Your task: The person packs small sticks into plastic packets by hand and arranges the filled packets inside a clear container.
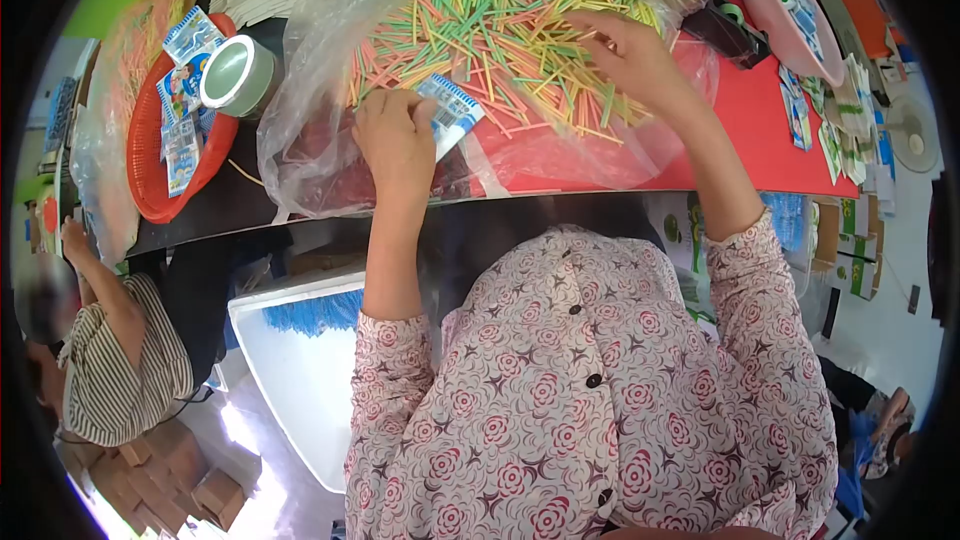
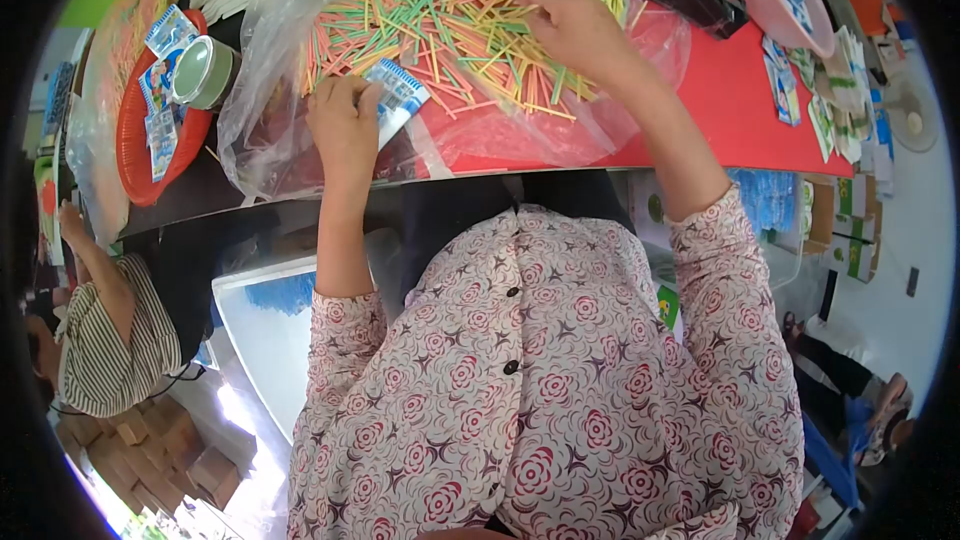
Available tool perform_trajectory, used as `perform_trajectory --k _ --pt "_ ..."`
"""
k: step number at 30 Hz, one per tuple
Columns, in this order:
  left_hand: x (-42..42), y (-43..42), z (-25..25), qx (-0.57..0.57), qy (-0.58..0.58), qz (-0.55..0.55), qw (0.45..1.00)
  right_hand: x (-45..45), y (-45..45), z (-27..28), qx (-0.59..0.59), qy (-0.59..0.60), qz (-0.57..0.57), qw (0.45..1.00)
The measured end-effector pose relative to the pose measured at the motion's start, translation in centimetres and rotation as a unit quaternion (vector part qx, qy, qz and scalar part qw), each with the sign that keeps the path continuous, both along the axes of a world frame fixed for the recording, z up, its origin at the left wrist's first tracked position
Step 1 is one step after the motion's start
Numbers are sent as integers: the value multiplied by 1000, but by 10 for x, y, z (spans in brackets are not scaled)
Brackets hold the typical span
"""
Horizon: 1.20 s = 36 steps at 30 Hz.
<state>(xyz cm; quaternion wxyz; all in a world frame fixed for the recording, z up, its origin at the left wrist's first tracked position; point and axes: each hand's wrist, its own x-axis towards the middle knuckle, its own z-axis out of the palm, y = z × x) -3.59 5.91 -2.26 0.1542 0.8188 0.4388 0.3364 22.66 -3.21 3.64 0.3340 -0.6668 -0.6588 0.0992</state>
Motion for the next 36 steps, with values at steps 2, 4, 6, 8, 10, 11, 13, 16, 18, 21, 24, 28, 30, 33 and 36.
perform_trajectory --k 2,4,6,8,10,11,13,16,18,21,24,28,30,33,36 --pt "0 0 -1 1 -14 8 1000 -17 -2 -5 -5 78 -4 997" --pt "2 4 -3 6 -7 2 1000 -34 -1 -11 10 102 12 995" --pt "2 4 -8 5 1 2 1000 -48 -7 -17 13 119 23 992" --pt "2 9 -14 13 -19 -7 1000 -58 -11 -18 0 154 27 988" --pt "1 8 -10 20 -25 -11 999 -61 -14 -20 -2 174 31 984" --pt "1 6 -8 47 -40 -5 998 -61 -16 -21 -7 178 26 984" --pt "2 4 -4 102 -70 8 992 -62 -17 -22 -15 183 15 983" --pt "14 -13 23 183 -79 -42 979 -77 -13 6 -86 282 -7 956" --pt "24 -25 35 222 -90 -73 968 -81 -11 13 -120 325 -26 938" --pt "34 -42 43 182 -88 -106 974 -78 -13 13 -189 333 -9 924" --pt "41 -68 57 -73 -208 -104 970 -62 -39 3 -145 370 -12 918" --pt "37 -75 49 -377 -281 -167 866 -57 -66 -12 -70 464 -16 883" --pt "39 -76 45 -460 -287 -199 817 -55 -71 -14 -43 499 -19 865" --pt "44 -80 44 -465 -275 -210 815 -55 -74 -15 -91 474 -35 875" --pt "47 -80 37 -419 -292 -200 836 -61 -72 -22 -78 444 -54 891"
